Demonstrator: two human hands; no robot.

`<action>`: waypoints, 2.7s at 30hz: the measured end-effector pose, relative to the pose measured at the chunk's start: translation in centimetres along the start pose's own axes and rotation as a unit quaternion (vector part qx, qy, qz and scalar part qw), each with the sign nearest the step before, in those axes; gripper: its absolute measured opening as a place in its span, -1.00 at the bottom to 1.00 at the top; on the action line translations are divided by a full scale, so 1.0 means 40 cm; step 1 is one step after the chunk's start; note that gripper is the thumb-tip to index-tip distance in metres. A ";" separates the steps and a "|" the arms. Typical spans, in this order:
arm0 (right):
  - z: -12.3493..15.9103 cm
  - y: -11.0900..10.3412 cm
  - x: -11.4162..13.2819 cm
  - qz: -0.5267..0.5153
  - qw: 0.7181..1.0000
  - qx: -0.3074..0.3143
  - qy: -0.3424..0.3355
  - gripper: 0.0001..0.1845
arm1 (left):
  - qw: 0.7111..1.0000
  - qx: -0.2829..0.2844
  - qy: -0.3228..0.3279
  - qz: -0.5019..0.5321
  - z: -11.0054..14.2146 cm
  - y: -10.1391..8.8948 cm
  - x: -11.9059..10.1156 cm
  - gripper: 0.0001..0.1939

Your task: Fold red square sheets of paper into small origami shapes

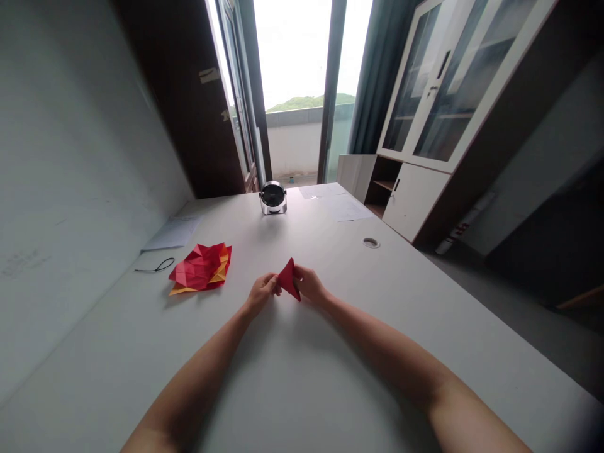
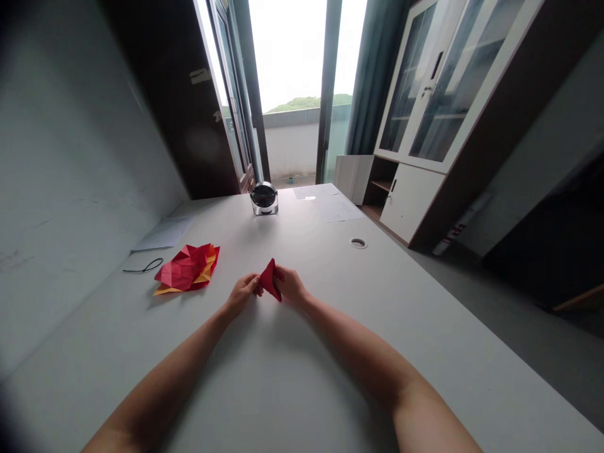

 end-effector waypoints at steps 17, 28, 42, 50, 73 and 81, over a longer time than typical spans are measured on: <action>0.016 0.016 0.075 0.087 0.994 0.021 -0.069 -0.82 | 0.999 -0.021 -0.029 0.009 -0.002 -0.014 0.006 -0.61; 0.004 0.006 0.034 0.042 0.998 0.028 -0.041 -0.83 | 0.998 -0.038 -0.020 0.049 -0.007 -0.019 0.026 -0.70; -0.003 0.001 -0.007 -0.032 0.996 0.052 0.058 -0.76 | 0.991 -0.134 -0.005 0.027 -0.006 -0.062 0.045 -0.71; -0.004 0.004 -0.025 -0.001 0.999 0.038 0.029 -0.65 | 0.996 -0.085 -0.007 0.018 -0.010 -0.044 0.037 -0.61; -0.006 -0.029 0.006 0.097 0.995 -0.016 0.031 -0.72 | 0.977 -0.152 0.038 -0.145 0.026 -0.054 -0.038 -0.71; -0.004 -0.014 -0.016 0.058 0.997 0.031 0.035 -0.66 | 0.980 -0.162 0.037 -0.109 0.025 -0.058 -0.036 -0.72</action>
Point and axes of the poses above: each hand's wrist, its own z-axis away from the middle knuckle, its own y-axis out of the palm, x = y × z, the point moved 7 cm from there along -z, towards the middle knuckle, and after that the axes turned 9 degrees about -z, right-handed, at the moved point
